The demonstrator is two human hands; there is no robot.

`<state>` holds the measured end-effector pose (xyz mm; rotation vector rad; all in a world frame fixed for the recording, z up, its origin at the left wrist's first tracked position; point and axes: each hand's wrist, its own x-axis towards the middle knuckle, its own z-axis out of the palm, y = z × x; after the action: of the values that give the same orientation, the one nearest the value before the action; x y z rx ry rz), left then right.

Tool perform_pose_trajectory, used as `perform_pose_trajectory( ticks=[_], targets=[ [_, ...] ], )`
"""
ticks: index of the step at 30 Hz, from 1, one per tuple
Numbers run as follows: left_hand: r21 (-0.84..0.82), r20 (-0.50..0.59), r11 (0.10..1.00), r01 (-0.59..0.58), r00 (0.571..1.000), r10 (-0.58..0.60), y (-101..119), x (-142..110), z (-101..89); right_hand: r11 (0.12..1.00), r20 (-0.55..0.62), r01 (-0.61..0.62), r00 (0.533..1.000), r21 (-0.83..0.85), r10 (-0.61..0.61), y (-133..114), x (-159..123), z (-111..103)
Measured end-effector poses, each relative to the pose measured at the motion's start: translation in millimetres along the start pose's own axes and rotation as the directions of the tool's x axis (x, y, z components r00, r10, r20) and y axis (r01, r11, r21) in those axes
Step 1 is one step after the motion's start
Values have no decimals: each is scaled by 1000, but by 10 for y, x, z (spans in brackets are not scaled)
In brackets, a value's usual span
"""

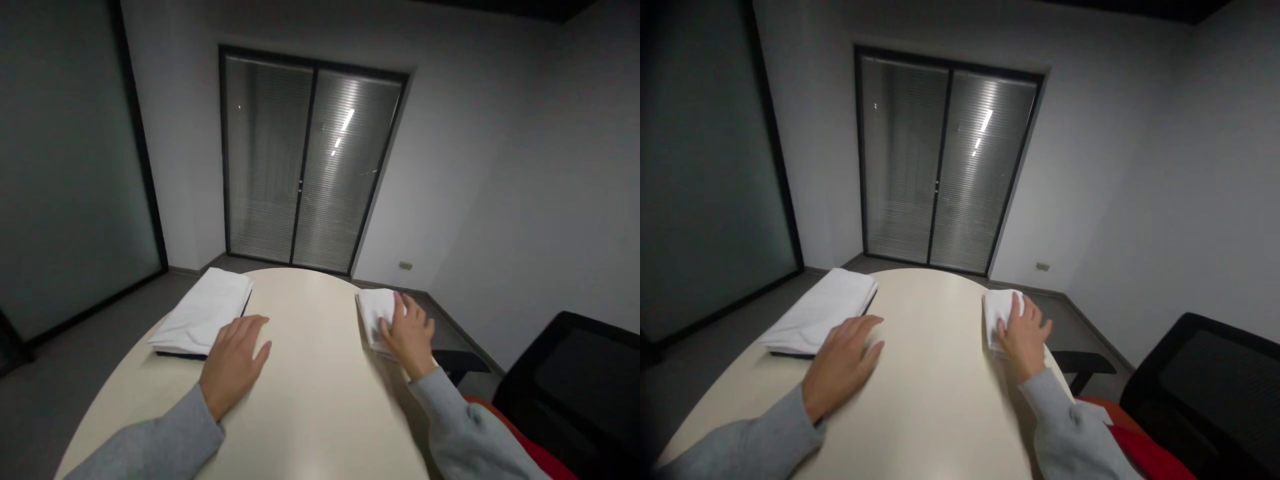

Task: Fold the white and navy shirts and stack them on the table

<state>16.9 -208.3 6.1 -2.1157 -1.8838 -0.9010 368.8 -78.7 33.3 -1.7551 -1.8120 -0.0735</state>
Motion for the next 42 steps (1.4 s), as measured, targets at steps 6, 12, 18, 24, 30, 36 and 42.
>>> perform_pose_trajectory(
  ticks=[6,12,18,24,30,36,42],
  targets=[
    [442,-36,860,256,963,-268,-516,-19,-115,752,291,619,694,226,-659,-984,-1085,340],
    [471,49,842,263,945,-322,-621,-42,-102,738,347,560,653,378,-673,-972,-1266,503],
    [399,87,894,204,962,-258,-753,32,-163,745,342,527,668,410,-661,-879,-1227,517],
    [298,-51,939,169,986,-161,-838,6,-287,717,320,471,670,514,-669,-825,-1239,583],
    [240,-296,883,404,896,-330,-942,242,-687,679,304,399,674,617,-673,-733,-1241,571],
    [-116,-586,912,393,715,-382,-646,553,-1417,608,312,122,770,784,-557,-670,-1154,565],
    [-659,-238,672,338,754,-612,-105,414,-1060,374,412,-290,859,881,-303,-550,-865,496]
  ],
)
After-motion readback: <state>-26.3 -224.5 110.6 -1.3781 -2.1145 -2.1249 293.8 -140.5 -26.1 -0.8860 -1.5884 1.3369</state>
